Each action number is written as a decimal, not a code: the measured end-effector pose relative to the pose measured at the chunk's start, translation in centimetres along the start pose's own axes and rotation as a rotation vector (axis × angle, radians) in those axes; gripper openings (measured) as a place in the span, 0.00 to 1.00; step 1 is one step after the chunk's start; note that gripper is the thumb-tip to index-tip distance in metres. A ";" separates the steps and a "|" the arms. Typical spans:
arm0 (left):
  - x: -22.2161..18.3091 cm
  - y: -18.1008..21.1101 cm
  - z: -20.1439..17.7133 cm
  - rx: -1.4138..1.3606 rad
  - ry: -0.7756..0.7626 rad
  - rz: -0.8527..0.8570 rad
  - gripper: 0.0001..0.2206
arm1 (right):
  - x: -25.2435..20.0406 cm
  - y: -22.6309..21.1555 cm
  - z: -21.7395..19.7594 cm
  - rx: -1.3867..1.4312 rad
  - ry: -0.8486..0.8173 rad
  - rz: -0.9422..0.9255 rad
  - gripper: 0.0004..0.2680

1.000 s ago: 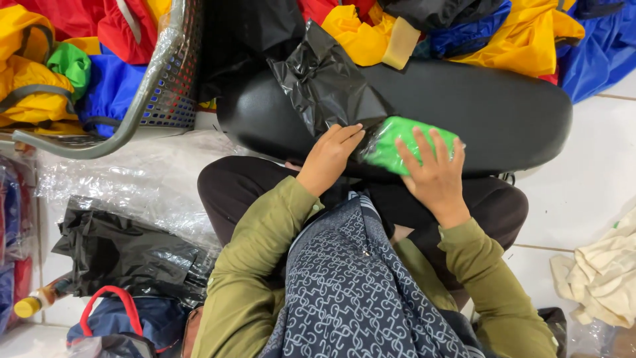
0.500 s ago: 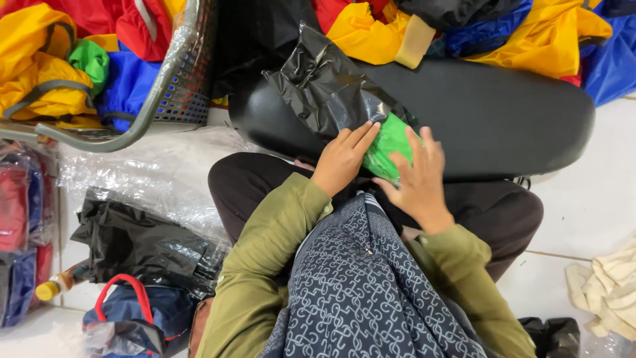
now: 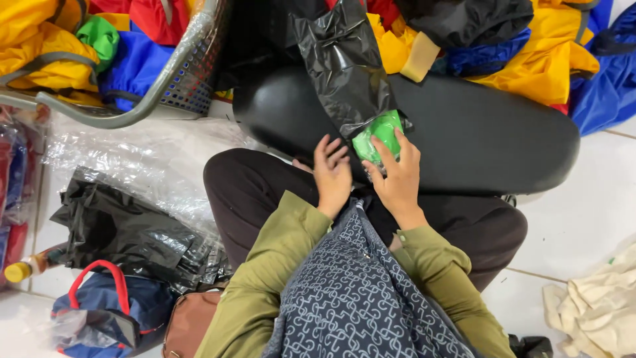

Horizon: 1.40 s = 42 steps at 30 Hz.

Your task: Packing a garment into plastic bags and trimming excess material from another garment using scissors

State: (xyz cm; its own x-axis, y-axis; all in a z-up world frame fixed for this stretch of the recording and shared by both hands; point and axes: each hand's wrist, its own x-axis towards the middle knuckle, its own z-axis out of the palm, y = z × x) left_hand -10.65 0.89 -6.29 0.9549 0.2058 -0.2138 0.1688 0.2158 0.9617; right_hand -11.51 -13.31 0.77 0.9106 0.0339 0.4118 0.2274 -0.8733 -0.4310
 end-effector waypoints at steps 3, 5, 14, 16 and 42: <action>1.2 -0.2 1.8 -0.120 -0.185 -0.106 0.40 | 0.3 -1.3 -0.8 -0.021 -0.003 0.009 0.17; 1.6 -1.6 1.4 -0.144 -0.226 -0.110 0.34 | -0.1 -1.4 -1.6 -0.036 -0.024 0.017 0.17; -2.3 -4.4 -0.9 -0.079 -0.224 -0.257 0.18 | -2.3 0.8 0.4 -0.147 -0.038 -0.023 0.14; -1.8 -6.1 -2.3 -0.058 -0.109 -0.204 0.17 | -2.5 0.1 1.1 -0.131 0.003 -0.056 0.15; -2.3 -6.4 -2.8 0.069 -0.117 -0.342 0.17 | -8.2 5.3 11.0 -0.238 -0.139 -0.177 0.03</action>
State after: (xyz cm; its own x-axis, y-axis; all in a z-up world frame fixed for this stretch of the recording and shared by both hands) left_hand -14.58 1.77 -12.41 0.8612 0.0214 -0.5079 0.4956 0.1872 0.8482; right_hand -13.95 -12.82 -13.73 0.9062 0.2472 0.3430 0.3143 -0.9365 -0.1556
